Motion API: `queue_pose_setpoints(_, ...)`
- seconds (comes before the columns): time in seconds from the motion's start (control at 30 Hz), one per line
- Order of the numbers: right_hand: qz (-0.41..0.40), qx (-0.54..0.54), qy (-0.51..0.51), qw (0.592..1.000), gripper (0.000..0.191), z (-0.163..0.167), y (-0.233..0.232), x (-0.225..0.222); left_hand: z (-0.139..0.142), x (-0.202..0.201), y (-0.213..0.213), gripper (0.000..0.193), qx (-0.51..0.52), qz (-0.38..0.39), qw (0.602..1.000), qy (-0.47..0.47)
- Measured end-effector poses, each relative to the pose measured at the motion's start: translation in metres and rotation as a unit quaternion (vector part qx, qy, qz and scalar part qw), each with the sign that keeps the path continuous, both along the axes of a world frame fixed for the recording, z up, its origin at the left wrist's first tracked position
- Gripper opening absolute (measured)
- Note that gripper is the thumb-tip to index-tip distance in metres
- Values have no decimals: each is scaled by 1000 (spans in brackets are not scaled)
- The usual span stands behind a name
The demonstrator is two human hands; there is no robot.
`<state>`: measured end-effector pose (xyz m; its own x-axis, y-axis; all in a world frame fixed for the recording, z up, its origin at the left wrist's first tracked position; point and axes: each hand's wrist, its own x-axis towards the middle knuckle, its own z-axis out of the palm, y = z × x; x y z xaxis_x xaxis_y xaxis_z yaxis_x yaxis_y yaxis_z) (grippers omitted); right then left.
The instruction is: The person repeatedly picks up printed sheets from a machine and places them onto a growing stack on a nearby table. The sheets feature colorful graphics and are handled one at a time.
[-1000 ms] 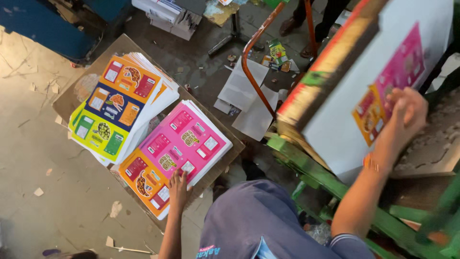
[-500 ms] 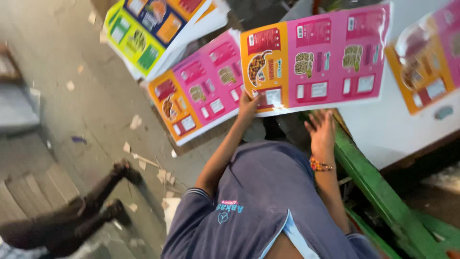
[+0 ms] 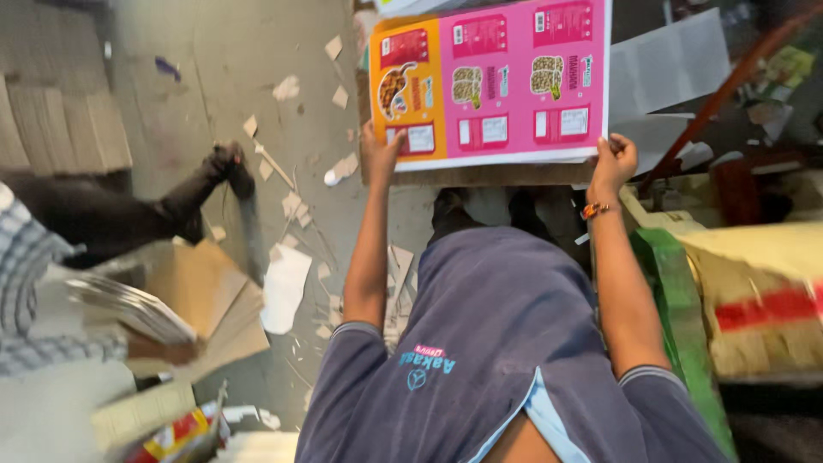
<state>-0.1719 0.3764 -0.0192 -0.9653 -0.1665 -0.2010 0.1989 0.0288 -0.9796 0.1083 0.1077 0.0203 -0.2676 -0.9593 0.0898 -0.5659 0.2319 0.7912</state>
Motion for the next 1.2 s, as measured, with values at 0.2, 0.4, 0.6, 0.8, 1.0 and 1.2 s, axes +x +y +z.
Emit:
queue_pose_setpoints(0.2,96,230,197,948,28,-1,-33,18,-12,21,-4,111,-52,50,987,-144)
queue_pose_setpoints(0.4,245,345,220,879,72,-14,-25,27,-24,33,6,128,-44,-119,954,-273)
queue_pose_setpoints(0.6,253,461,231,819,91,-26,17,24,-32,18,7,114,-129,-134,920,-346)
queue_pose_setpoints(0.8,240,399,266,844,85,-21,67,21,-28,12,16,116,-116,-159,917,-346)
queue_pose_setpoints(1.0,403,252,131,870,68,174,147,31,-26,-4,62,105,-219,-159,930,-247)
queue_pose_setpoints(1.2,262,6,230,937,68,300,332,17,-29,-85,152,68,9,-392,915,-96)
